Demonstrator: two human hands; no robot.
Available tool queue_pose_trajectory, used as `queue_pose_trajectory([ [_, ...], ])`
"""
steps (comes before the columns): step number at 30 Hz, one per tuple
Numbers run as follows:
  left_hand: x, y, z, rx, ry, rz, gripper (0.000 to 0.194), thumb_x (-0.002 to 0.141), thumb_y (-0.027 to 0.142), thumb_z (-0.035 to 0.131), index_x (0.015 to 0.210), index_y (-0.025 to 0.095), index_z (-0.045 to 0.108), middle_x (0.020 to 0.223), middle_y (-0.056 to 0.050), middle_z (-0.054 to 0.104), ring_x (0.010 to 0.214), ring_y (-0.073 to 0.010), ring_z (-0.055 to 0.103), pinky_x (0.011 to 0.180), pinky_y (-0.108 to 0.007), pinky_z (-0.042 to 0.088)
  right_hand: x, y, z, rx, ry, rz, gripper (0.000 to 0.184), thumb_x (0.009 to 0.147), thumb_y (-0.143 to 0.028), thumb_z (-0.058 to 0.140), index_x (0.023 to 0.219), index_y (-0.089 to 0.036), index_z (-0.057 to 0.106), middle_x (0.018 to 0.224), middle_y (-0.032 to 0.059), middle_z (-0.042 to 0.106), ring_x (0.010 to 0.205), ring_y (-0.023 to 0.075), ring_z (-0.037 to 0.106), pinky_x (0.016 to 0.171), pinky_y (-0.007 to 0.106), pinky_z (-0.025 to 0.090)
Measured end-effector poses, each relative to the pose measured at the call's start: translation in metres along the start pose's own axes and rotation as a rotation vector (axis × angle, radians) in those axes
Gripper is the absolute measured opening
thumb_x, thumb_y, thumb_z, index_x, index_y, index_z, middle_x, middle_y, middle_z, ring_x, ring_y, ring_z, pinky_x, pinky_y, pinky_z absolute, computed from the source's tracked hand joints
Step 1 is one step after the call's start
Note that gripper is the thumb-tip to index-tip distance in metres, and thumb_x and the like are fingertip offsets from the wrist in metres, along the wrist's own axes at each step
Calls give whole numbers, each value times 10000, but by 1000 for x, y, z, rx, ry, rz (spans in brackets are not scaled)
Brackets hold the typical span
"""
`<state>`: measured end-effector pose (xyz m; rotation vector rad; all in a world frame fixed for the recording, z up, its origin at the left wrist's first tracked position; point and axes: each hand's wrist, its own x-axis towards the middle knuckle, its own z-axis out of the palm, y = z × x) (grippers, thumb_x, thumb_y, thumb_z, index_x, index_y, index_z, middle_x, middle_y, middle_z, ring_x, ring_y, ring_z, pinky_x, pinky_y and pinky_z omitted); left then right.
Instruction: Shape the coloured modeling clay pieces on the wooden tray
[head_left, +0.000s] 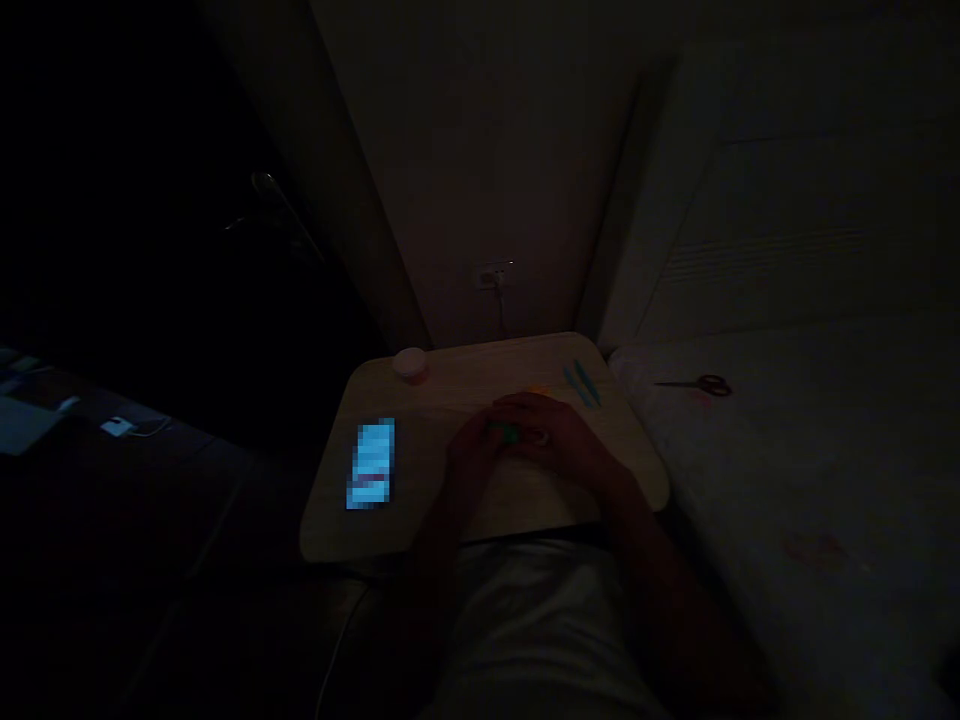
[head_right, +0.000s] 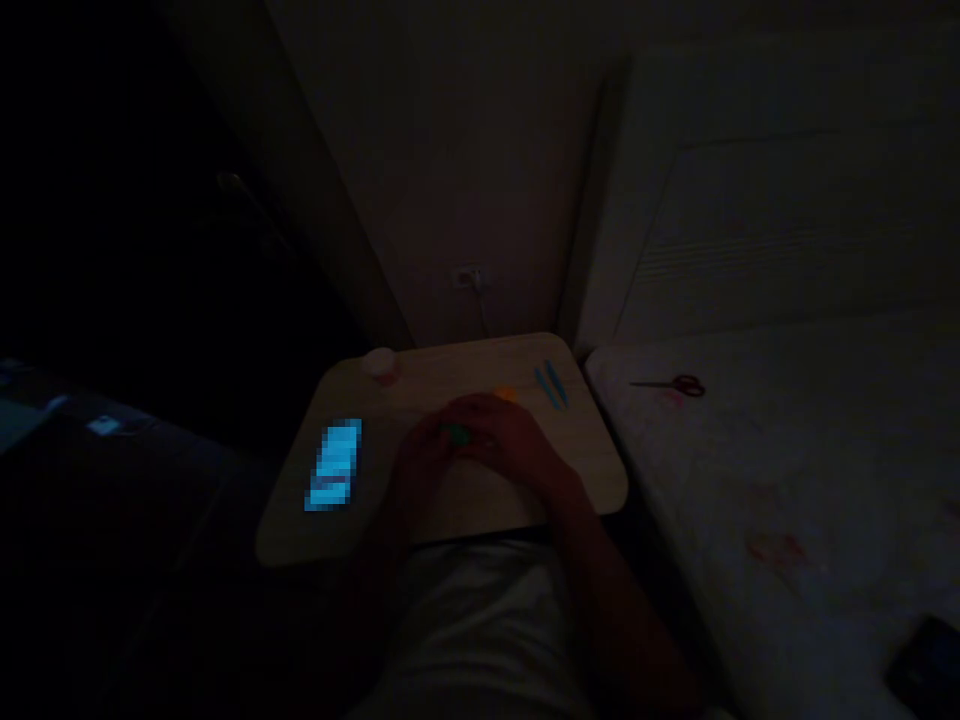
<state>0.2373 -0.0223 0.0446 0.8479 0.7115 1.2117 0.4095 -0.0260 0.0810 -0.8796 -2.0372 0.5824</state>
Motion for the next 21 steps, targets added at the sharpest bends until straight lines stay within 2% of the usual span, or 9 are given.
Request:
queue_pose_trajectory([
  [4,-6,11,-2,-94,-69,-114,451,731,354,869,1111,167,714,1111,-108,762,1037,-278,728,864,-355,592,-2,3,-2,5,67,-7,392,871,-389,780,1241,-277,718,1256,90,723,1189,263,660,1036,432,509],
  [8,-10,12,2,-108,-111,-141,462,733,356,873,1116,157,708,1170,-137,748,1164,-346,688,986,-437,567,-4,5,3,32,159,-28,252,883,-395,765,1091,-253,765,1170,92,757,1114,251,691,968,408,542],
  [11,-10,8,5,-102,-86,-131,463,705,352,893,1078,155,702,1137,-128,758,1090,-319,725,961,-433,585,-5,5,8,40,219,-40,193,900,-400,744,1007,-243,775,1116,88,771,1051,237,709,916,383,557],
  [15,-7,6,1,-99,-58,-121,446,685,326,909,1030,160,681,1055,-100,779,974,-268,759,882,-385,615,-6,1,11,30,257,-61,199,916,-412,722,1010,-244,770,1089,79,780,1022,234,715,937,395,549],
  [18,-3,8,-3,-70,-15,-107,454,664,334,919,999,171,659,961,-71,788,866,-235,771,787,-340,624,-8,-4,10,0,253,-69,269,884,-414,759,1095,-248,752,1095,76,779,1028,240,714,928,395,554],
  [21,0,10,-6,-35,44,-84,480,590,318,949,921,178,632,877,-41,782,780,-212,763,715,-310,616,-9,-8,9,-58,220,-75,368,908,-369,741,1255,-254,696,1169,82,763,1061,241,706,945,401,549],
])
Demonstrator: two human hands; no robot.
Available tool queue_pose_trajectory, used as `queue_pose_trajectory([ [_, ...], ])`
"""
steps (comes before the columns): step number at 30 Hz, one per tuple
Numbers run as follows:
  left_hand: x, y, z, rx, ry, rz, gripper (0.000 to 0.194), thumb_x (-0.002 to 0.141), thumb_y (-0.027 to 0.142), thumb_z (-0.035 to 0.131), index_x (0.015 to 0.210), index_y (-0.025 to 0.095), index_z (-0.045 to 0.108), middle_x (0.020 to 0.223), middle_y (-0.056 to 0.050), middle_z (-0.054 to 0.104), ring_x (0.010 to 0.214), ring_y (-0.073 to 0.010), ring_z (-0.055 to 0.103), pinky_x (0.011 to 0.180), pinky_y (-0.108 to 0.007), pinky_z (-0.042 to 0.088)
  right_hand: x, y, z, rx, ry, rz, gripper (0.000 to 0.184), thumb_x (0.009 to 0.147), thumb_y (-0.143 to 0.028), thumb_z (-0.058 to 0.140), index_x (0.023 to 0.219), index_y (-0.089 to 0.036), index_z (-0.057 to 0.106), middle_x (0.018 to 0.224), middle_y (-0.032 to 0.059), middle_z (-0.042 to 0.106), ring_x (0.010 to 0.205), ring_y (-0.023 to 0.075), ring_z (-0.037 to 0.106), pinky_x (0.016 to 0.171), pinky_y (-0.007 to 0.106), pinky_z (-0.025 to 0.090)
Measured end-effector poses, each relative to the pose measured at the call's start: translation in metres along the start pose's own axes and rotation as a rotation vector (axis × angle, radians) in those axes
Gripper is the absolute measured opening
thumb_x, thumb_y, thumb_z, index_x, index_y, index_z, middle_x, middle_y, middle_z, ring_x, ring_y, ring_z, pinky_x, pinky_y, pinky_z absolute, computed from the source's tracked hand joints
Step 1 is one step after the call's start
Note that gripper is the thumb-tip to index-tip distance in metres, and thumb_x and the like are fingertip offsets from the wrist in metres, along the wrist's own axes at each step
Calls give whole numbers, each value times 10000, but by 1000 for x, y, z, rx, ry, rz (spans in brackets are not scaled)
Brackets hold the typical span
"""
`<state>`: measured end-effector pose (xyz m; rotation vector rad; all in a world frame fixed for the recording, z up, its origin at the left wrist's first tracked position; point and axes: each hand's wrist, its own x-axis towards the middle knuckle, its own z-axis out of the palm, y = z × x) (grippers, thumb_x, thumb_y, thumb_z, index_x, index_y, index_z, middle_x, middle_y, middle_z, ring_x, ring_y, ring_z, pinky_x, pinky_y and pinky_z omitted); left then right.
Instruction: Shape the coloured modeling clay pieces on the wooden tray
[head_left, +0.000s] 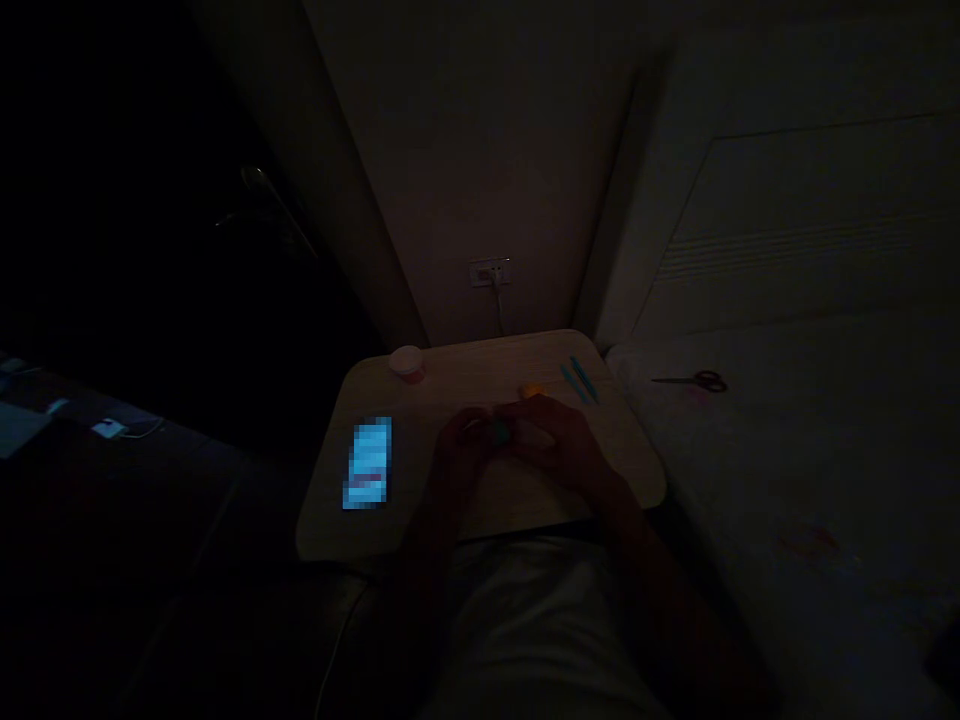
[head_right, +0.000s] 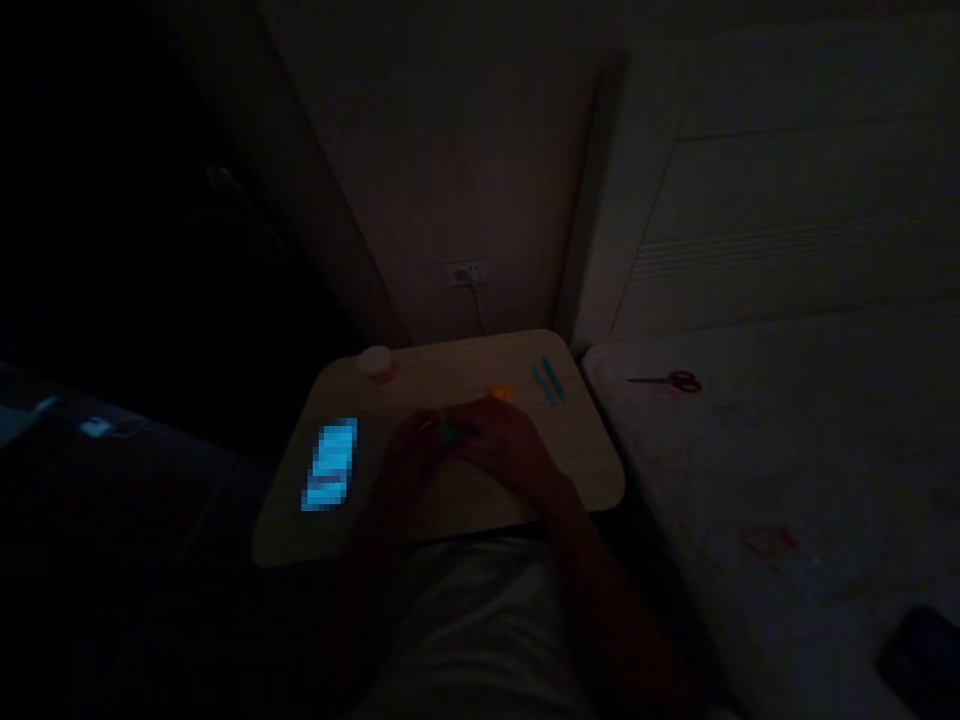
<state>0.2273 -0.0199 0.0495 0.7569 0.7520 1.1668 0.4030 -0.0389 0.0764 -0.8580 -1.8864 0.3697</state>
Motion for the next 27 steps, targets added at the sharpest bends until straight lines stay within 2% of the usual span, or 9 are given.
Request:
queue_pose_trajectory([
  [4,-1,1,0,27,50,11,489,552,271,959,905,182,632,845,-14,764,766,-174,747,710,-262,593,0,0,3,-78,-60,-55,347,955,-300,680,1300,-264,682,1148,84,763,1039,240,701,912,397,556],
  [7,-5,4,2,44,55,2,468,627,331,926,981,173,662,914,-44,768,812,-179,740,718,-258,580,3,2,7,-131,-76,-52,353,951,-284,682,1304,-269,682,1109,82,765,998,241,699,888,396,560],
  [10,-9,8,3,23,10,5,494,691,388,889,1077,171,670,1000,-78,765,890,-220,743,760,-299,585,8,3,8,-178,-116,-53,355,939,-263,694,1294,-253,685,1069,85,764,972,246,686,869,392,549],
  [14,-7,11,-2,31,-46,38,491,757,421,832,1147,179,656,1153,-129,744,994,-275,734,840,-378,590,19,10,6,-177,-93,-15,240,945,-237,670,1174,-228,740,1012,89,762,941,234,668,853,369,528],
  [16,-2,13,-10,110,22,108,418,787,394,801,1119,191,649,1189,-116,730,1013,-257,722,881,-378,579,25,20,5,-147,-41,37,173,955,-227,646,1081,-219,764,1003,83,770,934,222,673,871,360,522],
  [19,6,14,-30,485,262,311,267,866,344,687,1082,197,634,1070,-77,717,968,-214,686,883,-350,556,34,41,7,-151,-21,139,145,938,-202,640,958,-203,783,948,80,782,905,216,693,866,344,523],
  [21,10,13,-44,814,325,440,236,857,278,643,1079,198,630,1082,-80,673,1006,-231,644,926,-386,532,40,55,12,-196,-66,228,169,921,-165,624,937,-193,790,955,79,789,915,221,705,869,339,522],
  [24,12,8,-61,1290,218,496,387,742,177,696,1124,186,631,1198,-127,611,1144,-309,569,1042,-489,460,50,70,22,-286,-175,336,230,914,-131,585,1006,-178,791,1026,87,788,969,233,709,916,342,507],
  [27,9,-1,-73,1529,103,432,315,779,170,661,1093,178,652,1179,-138,602,1114,-315,556,1028,-499,454,58,79,32,-335,-254,366,300,928,-106,536,1104,-152,774,1136,117,756,1060,219,684,981,310,474],
])
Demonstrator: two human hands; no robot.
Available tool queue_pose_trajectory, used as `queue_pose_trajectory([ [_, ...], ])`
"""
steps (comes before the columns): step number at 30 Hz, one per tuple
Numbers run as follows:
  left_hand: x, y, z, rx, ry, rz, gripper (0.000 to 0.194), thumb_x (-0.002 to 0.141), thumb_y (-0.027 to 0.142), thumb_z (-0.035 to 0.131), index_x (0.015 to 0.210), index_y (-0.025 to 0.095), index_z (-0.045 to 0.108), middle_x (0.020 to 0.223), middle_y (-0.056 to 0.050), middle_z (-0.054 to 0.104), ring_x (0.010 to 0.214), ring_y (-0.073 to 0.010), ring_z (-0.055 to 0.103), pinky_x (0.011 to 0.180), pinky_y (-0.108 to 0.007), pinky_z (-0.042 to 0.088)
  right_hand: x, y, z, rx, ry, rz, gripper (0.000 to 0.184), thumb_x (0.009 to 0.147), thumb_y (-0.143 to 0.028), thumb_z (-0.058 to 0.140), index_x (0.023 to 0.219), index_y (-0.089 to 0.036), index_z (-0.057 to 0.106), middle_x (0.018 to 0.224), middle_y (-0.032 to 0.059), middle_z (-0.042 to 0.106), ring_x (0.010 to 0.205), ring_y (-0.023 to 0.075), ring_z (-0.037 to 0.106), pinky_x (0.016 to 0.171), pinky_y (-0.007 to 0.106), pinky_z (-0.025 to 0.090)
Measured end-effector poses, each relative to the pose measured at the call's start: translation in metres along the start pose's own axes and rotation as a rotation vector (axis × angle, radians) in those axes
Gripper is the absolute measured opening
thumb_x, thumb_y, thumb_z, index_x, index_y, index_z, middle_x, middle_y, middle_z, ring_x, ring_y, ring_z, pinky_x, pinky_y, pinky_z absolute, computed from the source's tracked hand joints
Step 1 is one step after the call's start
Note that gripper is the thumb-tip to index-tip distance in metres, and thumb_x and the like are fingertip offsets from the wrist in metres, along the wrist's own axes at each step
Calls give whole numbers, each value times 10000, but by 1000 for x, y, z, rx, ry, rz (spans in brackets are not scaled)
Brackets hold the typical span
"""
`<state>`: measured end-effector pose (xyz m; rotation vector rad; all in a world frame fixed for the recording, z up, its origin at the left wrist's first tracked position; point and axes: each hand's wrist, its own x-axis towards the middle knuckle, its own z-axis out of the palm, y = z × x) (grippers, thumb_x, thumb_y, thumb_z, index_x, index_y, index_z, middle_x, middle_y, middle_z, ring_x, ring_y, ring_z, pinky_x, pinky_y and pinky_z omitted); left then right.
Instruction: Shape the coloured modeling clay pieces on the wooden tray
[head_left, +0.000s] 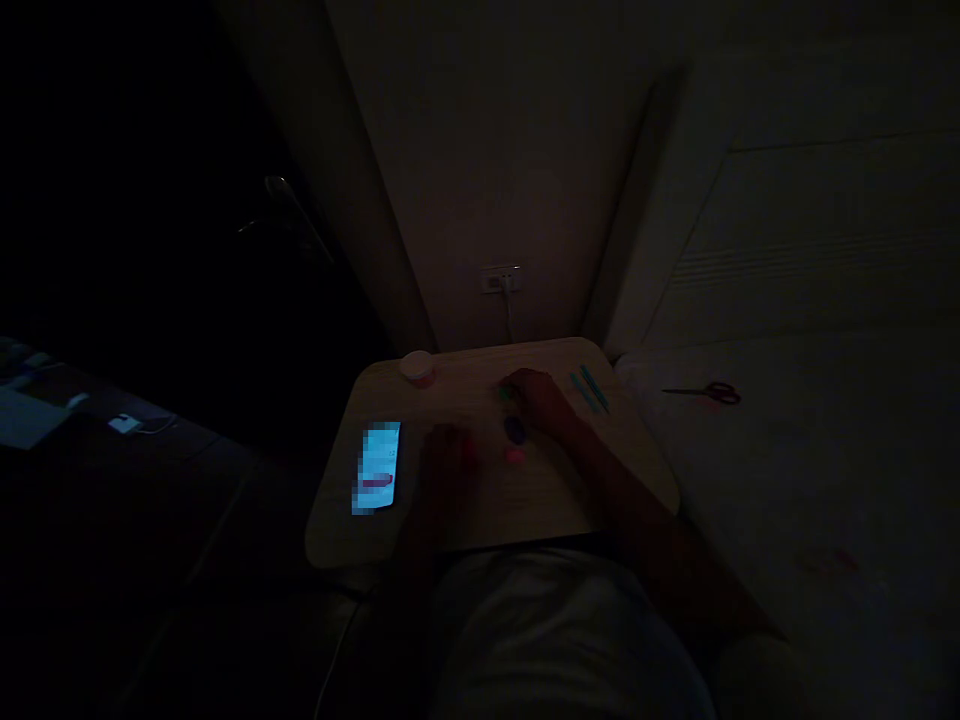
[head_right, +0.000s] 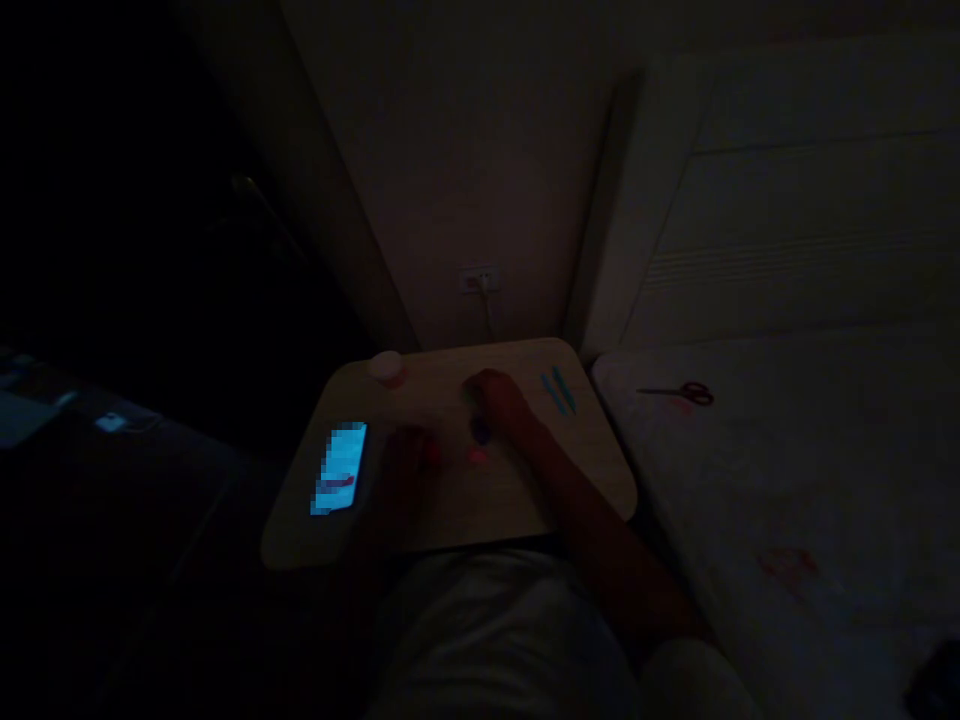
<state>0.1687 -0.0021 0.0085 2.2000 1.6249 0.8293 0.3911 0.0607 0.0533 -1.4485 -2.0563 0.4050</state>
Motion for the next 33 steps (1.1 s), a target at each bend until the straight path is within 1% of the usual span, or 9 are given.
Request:
queue_pose_trajectory([
  [5,-3,-8,5,-93,2,-48,151,870,203,568,958,176,688,1017,-116,656,973,-274,587,934,-436,487,8,2,11,-96,-104,28,323,947,-138,542,1209,-158,728,1212,130,708,1114,204,647,990,276,451],
  [8,0,-4,3,-263,40,-88,175,900,278,574,904,171,711,940,-98,697,892,-245,607,869,-380,491,8,2,14,-172,-145,62,312,949,-180,576,1227,-179,718,1209,118,727,1150,221,631,996,288,437],
  [12,1,8,1,-472,88,-154,173,872,281,612,790,168,715,797,-51,696,773,-199,594,768,-302,473,7,2,15,-270,-173,85,281,950,-236,597,1182,-196,751,1164,125,755,1118,256,635,956,315,438],
  [16,1,18,2,-654,87,-277,294,853,377,661,646,168,651,642,-9,598,662,-160,530,643,-256,414,4,1,13,-339,-177,93,270,944,-294,604,1139,-207,770,1150,128,759,1093,283,628,909,347,431],
  [21,7,23,8,-836,115,-387,482,811,579,701,584,174,570,572,9,517,570,-124,450,538,-249,355,2,-1,9,-379,-186,98,299,986,-342,534,1077,-211,787,1141,128,760,1103,297,617,916,381,394],
  [25,11,26,14,-1125,124,-485,519,714,645,768,633,162,595,640,-13,584,609,-128,522,547,-244,408,1,1,6,-367,-183,115,312,1006,-332,495,1112,-235,772,1162,115,760,1109,281,627,935,380,371],
  [28,11,28,18,-1345,66,-504,499,671,598,819,843,145,699,758,-39,657,670,-145,590,576,-250,453,1,5,5,-354,-192,134,308,1005,-328,500,1151,-246,758,1178,107,759,1127,274,635,945,376,363],
  [31,10,29,19,-1373,36,-465,524,691,524,838,1040,153,715,755,-15,647,670,-132,591,598,-241,461,0,8,4,-333,-192,140,304,1001,-330,514,1172,-253,754,1180,99,762,1137,270,640,970,379,354],
  [33,10,27,20,-1303,59,-445,460,703,518,830,958,153,714,733,-6,637,650,-122,574,598,-234,454,0,9,5,-330,-182,136,294,990,-330,535,1169,-257,757,1175,95,765,1136,275,639,985,388,348],
])
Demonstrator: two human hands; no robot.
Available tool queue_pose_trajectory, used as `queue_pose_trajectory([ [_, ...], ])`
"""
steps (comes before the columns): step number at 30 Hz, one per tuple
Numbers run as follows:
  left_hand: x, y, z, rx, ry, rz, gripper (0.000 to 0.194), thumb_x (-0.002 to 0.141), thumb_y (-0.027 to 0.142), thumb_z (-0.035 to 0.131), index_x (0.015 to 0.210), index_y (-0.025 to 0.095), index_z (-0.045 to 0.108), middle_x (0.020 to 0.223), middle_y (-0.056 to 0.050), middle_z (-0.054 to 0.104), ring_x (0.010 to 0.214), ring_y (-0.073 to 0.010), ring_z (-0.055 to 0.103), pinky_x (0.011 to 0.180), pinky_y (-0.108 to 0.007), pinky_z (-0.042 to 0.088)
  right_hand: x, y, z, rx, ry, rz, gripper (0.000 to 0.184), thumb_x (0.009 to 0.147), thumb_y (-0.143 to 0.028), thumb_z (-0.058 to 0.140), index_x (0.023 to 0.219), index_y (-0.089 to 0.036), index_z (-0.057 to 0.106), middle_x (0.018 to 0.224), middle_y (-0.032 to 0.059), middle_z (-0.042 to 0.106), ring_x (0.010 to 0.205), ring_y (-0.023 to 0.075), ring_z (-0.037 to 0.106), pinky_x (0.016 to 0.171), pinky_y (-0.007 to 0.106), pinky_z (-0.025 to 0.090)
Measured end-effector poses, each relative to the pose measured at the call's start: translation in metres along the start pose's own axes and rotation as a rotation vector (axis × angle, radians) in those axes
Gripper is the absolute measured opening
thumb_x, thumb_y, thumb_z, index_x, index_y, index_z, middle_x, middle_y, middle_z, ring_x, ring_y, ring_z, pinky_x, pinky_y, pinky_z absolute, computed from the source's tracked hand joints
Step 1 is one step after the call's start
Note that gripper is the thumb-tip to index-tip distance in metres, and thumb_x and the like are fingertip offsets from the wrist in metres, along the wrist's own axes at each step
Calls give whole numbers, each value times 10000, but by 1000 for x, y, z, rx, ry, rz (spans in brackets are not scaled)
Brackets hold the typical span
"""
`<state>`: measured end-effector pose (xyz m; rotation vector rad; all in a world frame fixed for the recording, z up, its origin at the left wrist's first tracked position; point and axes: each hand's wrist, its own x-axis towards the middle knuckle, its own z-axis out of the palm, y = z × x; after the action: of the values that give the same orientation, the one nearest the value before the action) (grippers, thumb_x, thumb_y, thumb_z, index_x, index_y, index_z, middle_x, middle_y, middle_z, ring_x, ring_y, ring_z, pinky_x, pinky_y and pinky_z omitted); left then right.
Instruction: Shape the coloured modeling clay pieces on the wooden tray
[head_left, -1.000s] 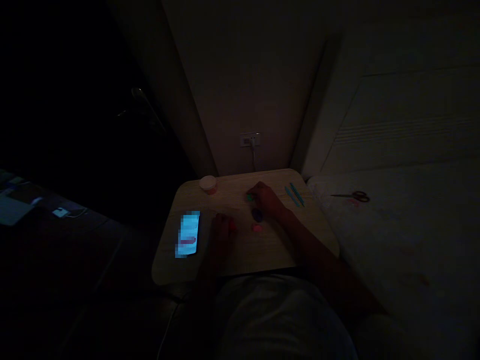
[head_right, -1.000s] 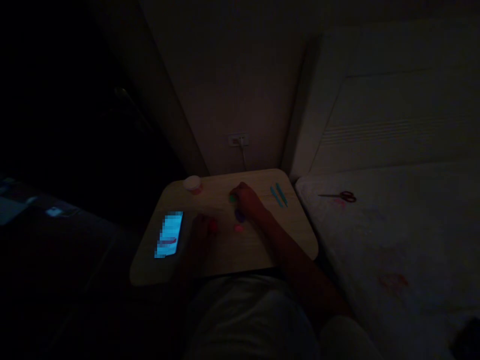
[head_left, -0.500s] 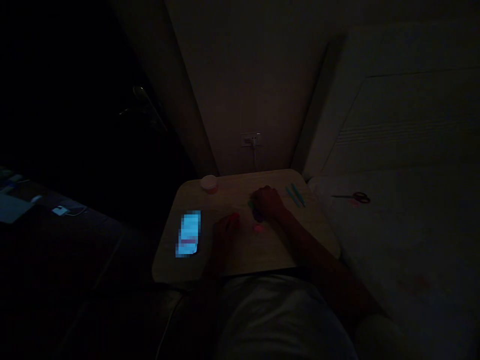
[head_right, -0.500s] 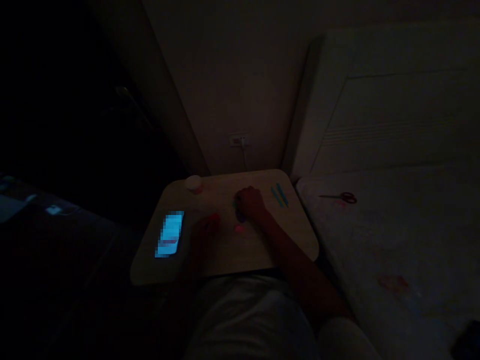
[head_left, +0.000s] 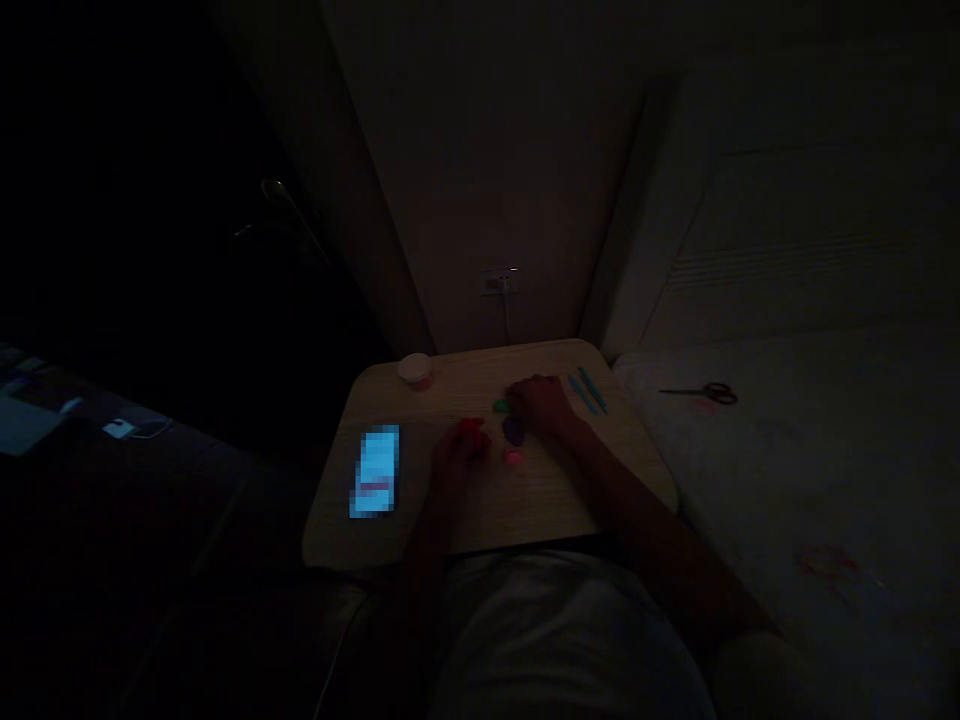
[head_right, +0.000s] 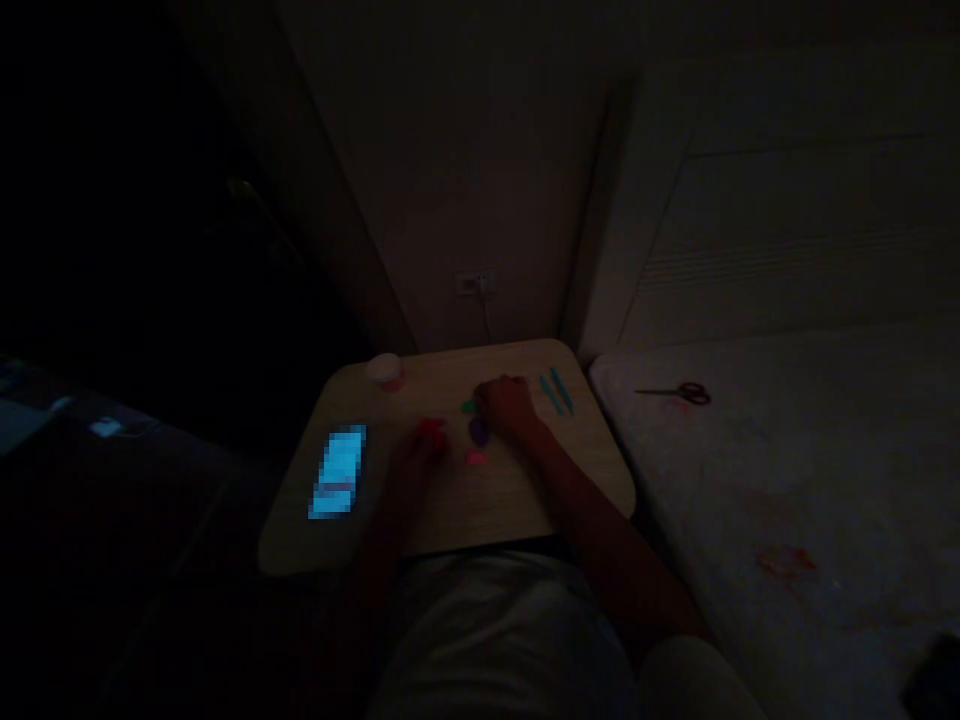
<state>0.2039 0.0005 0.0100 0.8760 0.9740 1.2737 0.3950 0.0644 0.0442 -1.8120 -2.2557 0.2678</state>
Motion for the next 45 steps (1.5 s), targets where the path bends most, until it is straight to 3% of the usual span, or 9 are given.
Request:
queue_pose_trajectory([
  [5,2,1,-5,274,57,45,402,734,525,771,673,146,651,635,-8,611,572,-115,508,529,-228,382,-6,2,0,13,131,7,316,970,-347,571,1212,-222,733,1201,117,745,1154,311,608,973,416,374],
  [13,0,9,-4,528,78,116,348,822,460,701,655,157,667,618,-7,599,602,-142,506,570,-250,376,-45,-13,-4,25,205,-33,271,919,-366,652,1058,-171,779,1051,163,745,1031,312,592,925,402,436],
  [16,2,4,-5,747,40,238,329,865,412,649,641,172,640,636,-12,581,641,-158,496,615,-270,376,-47,-15,-1,40,167,-42,270,905,-369,661,1082,-201,776,1084,142,732,1061,312,575,938,408,428],
  [20,8,-5,-13,1002,42,448,282,896,339,569,653,197,586,730,-39,582,715,-190,506,702,-311,393,-42,1,10,91,189,4,271,907,-299,638,1112,-169,758,1137,145,715,1116,314,558,981,428,407],
  [25,10,-8,-16,1201,46,473,306,948,309,477,672,210,566,776,-71,598,755,-219,537,760,-355,419,-44,27,23,376,378,-144,275,906,-167,527,1085,-131,732,1135,143,690,1108,262,582,1019,399,435],
  [31,10,-9,-14,1275,89,475,273,1001,322,411,913,195,636,920,-104,675,855,-256,609,818,-390,474,-45,58,24,506,579,-152,317,818,-129,519,1060,-174,720,1069,123,678,1070,279,604,1005,464,468],
  [35,16,-11,-20,1262,165,503,250,979,265,421,1089,178,627,1049,-133,681,985,-282,633,911,-429,499,-47,69,24,526,540,-151,361,766,-142,560,1089,-199,709,1074,107,677,1047,276,619,989,472,492],
  [40,21,-9,-28,1310,228,568,246,899,154,457,1085,172,617,1079,-139,643,1019,-295,609,929,-461,508,-52,78,19,704,606,-216,326,848,-191,491,1096,-205,702,1101,113,683,1037,256,649,894,410,540],
  [45,18,-4,-28,1286,227,622,220,869,144,492,1046,175,621,1063,-133,641,1018,-302,594,930,-460,500,-56,87,23,396,603,-146,336,872,-205,519,1135,-181,727,1194,142,702,1153,303,605,1035,495,464],
])
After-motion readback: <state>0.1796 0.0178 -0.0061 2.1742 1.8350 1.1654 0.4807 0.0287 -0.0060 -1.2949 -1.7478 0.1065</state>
